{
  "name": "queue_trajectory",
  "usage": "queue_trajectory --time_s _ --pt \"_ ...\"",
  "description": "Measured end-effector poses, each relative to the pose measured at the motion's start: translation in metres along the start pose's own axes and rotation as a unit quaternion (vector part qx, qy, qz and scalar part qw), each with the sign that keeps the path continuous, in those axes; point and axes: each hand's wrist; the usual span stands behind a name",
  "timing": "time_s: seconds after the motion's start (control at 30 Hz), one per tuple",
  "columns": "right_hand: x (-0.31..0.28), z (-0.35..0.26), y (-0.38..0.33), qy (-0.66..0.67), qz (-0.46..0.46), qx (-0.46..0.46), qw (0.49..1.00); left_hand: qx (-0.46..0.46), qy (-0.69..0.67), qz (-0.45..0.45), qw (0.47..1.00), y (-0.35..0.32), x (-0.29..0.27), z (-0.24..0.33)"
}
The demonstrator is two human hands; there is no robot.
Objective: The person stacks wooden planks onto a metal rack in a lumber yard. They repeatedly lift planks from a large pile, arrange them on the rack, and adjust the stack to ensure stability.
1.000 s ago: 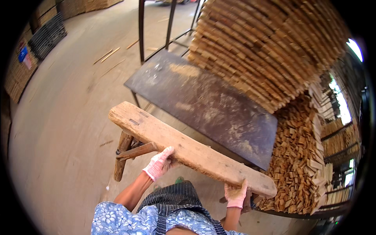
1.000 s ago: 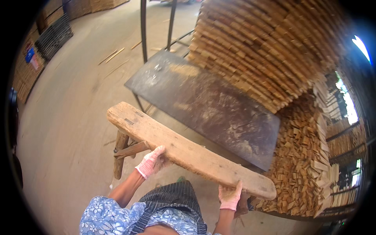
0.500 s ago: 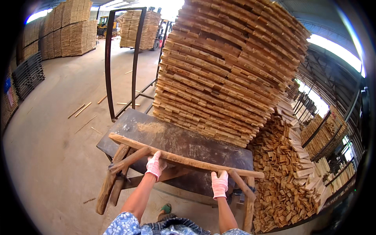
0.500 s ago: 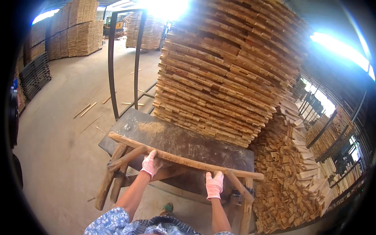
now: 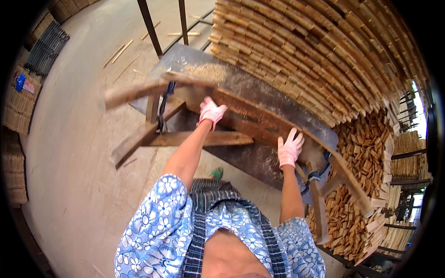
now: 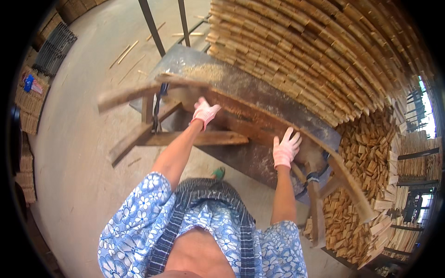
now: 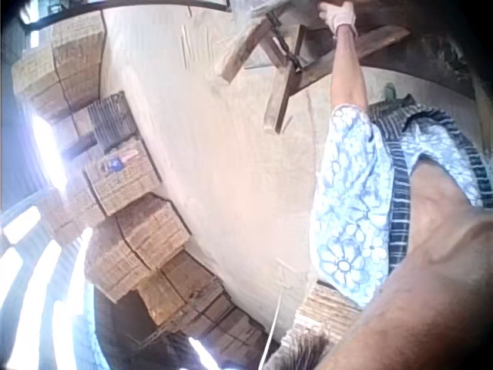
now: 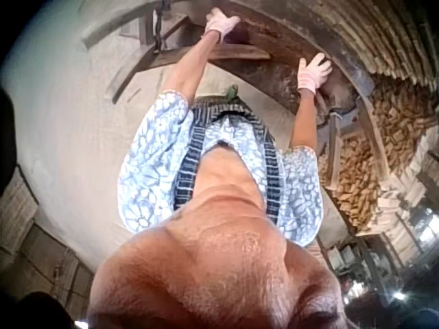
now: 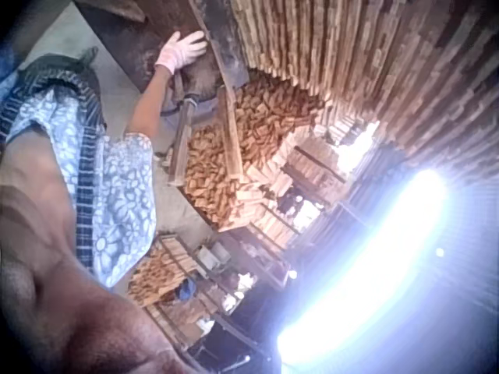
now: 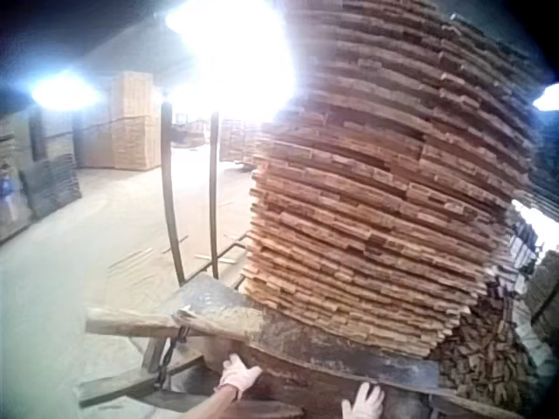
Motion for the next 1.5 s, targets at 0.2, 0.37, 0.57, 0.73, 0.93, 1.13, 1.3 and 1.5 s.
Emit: queue_trajectory --time_s 0.2,0.37,0.57,0.73,0.93,1.13,1.3,1.5 --pt "0.024 -0.013 0.016 -0.044 -0.075 0.011 0.996 0.186 0.29 -0.272 0.898 -0.024 0.001 0.046" --pt "0.039 -0.021 0.013 -0.078 -0.051 -0.02 0.995 0.341 0.448 -0.27 0.781 -0.046 0.008 0.082" --pt "-0.003 -0.021 0.001 -0.101 -0.123 -0.039 0.986 0.434 0.426 -0.233 0.759 -0.075 0.031 0.046" --pt "-0.02 0.006 0.008 -0.143 -0.166 -0.003 0.976 0.549 0.292 -0.065 0.781 -0.118 0.02 0.069" --pt "-0.102 -0.108 -0.058 0.086 -0.117 -0.351 0.925 0.343 0.081 -0.201 0.914 -0.167 -0.088 -0.051" --pt "-0.022 -0.192 -0.181 0.282 -0.568 -0.221 0.741 0.049 0.044 -0.28 0.958 -0.182 -0.127 -0.229" --pt "0.035 -0.219 -0.243 0.535 -0.619 0.412 0.402 -0.065 -0.101 -0.263 0.957 -0.173 -0.172 -0.327" --pt "0.041 -0.286 -0.258 0.668 -0.409 0.535 0.317 -0.077 -0.144 -0.082 0.983 -0.038 -0.209 -0.373"
Point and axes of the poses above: each hand's wrist, its own y-axis towards the middle knuckle, its own x-axis out of the palm, z = x × y, and after that the axes turned 9 degrees about x, right-handed
